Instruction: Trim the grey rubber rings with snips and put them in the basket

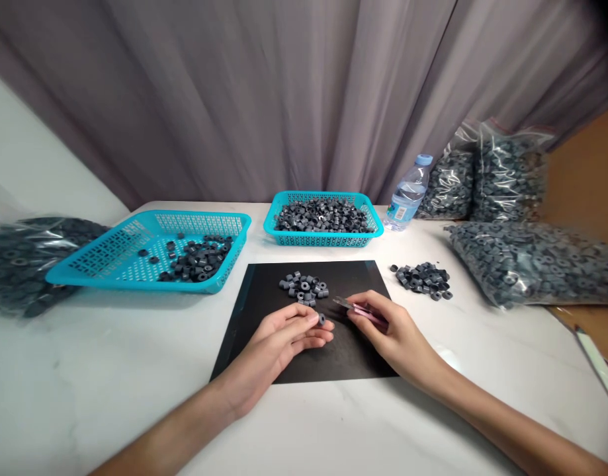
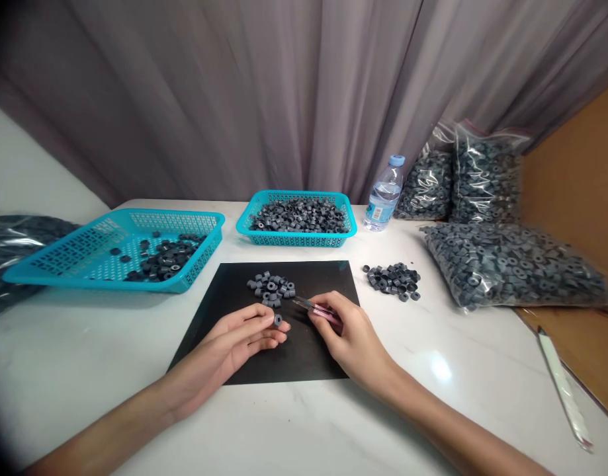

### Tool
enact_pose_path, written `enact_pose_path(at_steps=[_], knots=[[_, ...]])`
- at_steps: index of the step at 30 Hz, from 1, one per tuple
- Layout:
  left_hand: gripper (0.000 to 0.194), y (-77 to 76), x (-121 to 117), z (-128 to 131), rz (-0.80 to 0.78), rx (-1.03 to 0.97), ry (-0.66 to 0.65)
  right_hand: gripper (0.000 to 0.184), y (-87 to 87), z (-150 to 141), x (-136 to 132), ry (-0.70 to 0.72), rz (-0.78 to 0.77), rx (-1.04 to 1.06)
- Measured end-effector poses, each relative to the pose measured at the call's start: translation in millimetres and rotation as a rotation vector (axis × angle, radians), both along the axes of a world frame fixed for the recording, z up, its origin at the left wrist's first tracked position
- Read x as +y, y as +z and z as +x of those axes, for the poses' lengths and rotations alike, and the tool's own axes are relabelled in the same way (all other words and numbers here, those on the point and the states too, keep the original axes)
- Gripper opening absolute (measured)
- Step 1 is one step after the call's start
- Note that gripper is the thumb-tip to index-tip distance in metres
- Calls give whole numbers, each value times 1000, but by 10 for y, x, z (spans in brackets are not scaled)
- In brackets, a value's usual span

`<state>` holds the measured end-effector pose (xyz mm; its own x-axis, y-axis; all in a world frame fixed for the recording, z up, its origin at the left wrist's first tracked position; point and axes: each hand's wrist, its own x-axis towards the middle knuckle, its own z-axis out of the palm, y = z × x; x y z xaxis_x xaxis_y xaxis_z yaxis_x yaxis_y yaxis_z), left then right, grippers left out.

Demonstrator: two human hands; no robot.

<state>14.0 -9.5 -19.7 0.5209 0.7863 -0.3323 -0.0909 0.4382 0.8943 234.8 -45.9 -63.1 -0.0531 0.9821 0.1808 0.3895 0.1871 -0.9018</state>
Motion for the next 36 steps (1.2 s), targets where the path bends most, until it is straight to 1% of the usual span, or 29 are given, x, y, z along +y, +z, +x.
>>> enact_pose_path(at_steps=[3,6,9,12,20,26,31,36], knots=[[16,-3,6,2,-16,-11,-34,18,43,-19,-48,34,-19,109],[18,21,3,1,-4,-9,-98,22,87,-28,-66,127,-132,202],[20,63,-5,3,3,8,-156,28,111,-16,-51,156,-214,291],[20,81,-9,8,26,33,-183,30,115,-1,-34,169,-233,344],[25,39,-19,21,120,71,-213,28,128,-24,-54,263,-268,415],[27,56,-4,33,119,93,-227,31,167,-62,-62,224,-271,383],[28,49,1,22,118,104,-269,32,168,-71,-76,221,-245,338],[31,58,8,4,153,123,-323,32,164,-62,-101,217,-225,293]])
